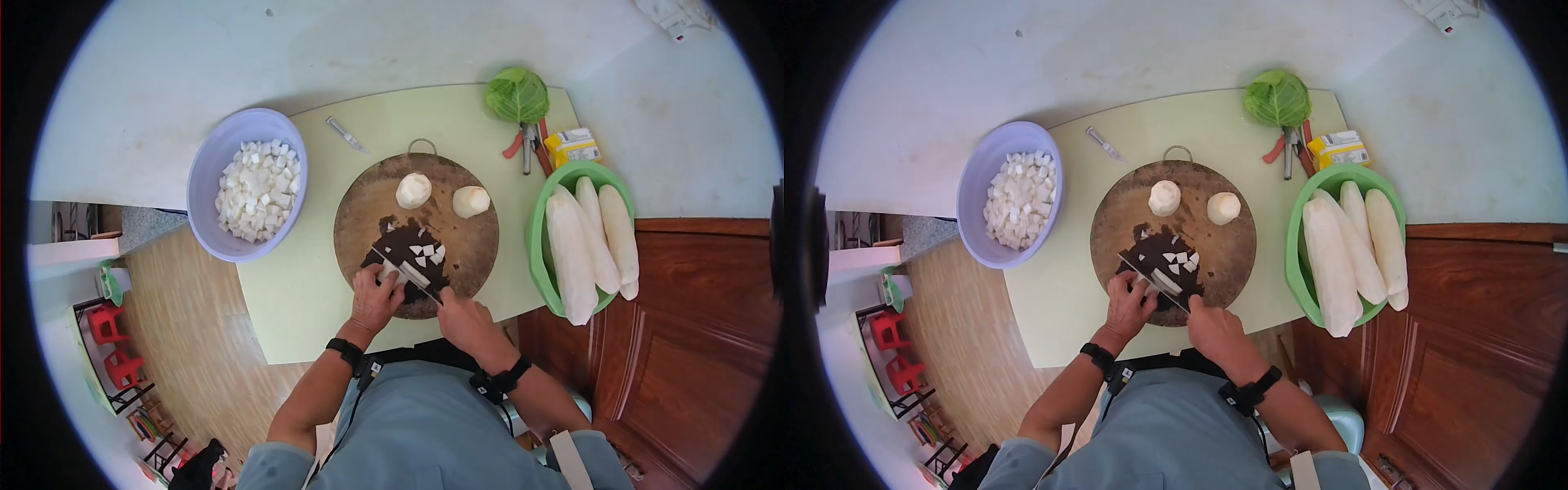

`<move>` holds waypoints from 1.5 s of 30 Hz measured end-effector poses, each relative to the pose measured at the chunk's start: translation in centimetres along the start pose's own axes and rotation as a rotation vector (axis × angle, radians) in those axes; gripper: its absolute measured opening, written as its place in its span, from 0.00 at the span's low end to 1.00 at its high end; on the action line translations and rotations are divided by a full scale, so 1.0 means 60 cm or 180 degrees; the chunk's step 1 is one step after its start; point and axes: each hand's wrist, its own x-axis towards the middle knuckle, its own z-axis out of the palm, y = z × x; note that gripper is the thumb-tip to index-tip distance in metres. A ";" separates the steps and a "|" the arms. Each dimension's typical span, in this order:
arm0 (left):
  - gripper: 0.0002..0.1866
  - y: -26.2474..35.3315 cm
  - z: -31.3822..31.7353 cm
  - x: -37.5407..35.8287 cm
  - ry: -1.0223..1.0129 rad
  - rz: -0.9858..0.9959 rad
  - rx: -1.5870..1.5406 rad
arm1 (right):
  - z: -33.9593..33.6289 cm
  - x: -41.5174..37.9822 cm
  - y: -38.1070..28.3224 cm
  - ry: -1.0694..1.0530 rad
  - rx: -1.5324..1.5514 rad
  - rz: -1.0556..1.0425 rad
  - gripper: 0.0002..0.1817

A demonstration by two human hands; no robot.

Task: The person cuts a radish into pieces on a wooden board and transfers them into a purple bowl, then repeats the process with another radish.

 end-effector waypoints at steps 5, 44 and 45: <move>0.17 -0.001 0.003 0.001 0.0029 0.0029 0.0069 | -0.007 -0.024 -0.001 -0.0118 -0.0237 0.0028 0.08; 0.20 -0.002 0.006 0.002 0.0015 0.0113 0.0118 | 0.020 0.072 -0.004 -0.0113 0.0099 -0.0063 0.10; 0.20 -0.003 0.006 0.000 0.0026 0.0105 0.0124 | 0.014 0.068 -0.003 -0.0007 0.0161 -0.0078 0.10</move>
